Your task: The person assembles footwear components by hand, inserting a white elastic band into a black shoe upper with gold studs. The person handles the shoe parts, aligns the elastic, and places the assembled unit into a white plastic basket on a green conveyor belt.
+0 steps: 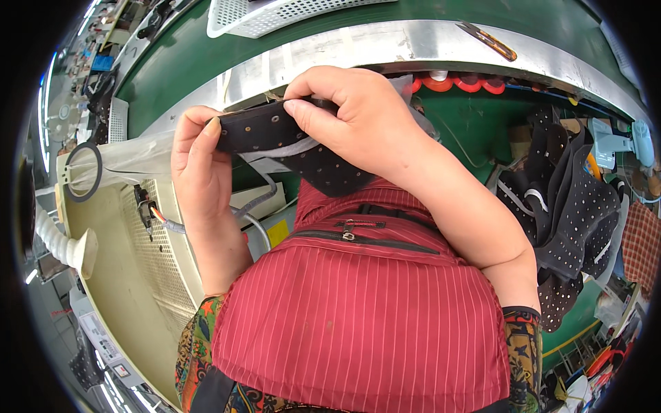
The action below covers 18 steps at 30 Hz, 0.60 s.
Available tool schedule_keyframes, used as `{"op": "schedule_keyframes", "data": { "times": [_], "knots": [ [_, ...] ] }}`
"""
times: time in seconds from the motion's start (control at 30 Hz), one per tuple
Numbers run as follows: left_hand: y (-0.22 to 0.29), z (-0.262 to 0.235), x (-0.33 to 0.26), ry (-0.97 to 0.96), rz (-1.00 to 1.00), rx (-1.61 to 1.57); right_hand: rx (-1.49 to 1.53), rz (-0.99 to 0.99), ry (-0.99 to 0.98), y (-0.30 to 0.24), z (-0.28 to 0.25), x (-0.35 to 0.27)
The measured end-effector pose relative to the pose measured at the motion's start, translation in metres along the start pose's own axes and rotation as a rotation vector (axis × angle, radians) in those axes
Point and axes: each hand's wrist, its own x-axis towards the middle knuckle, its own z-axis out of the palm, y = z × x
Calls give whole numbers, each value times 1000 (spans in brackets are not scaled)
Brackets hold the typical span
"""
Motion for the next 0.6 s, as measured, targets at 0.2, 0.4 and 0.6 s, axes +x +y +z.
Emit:
{"op": "schedule_keyframes", "data": {
  "times": [0.2,0.4,0.6],
  "knots": [
    [26,7,-3,-63,-26,314,-188,40,-91,-18,-7,3],
    [27,3,5,-131,10,672,-260,-9,-105,-22,-3,4],
    [39,4,12,-395,-1,876,-329,-69,-166,-16,4,1]
  ]
}}
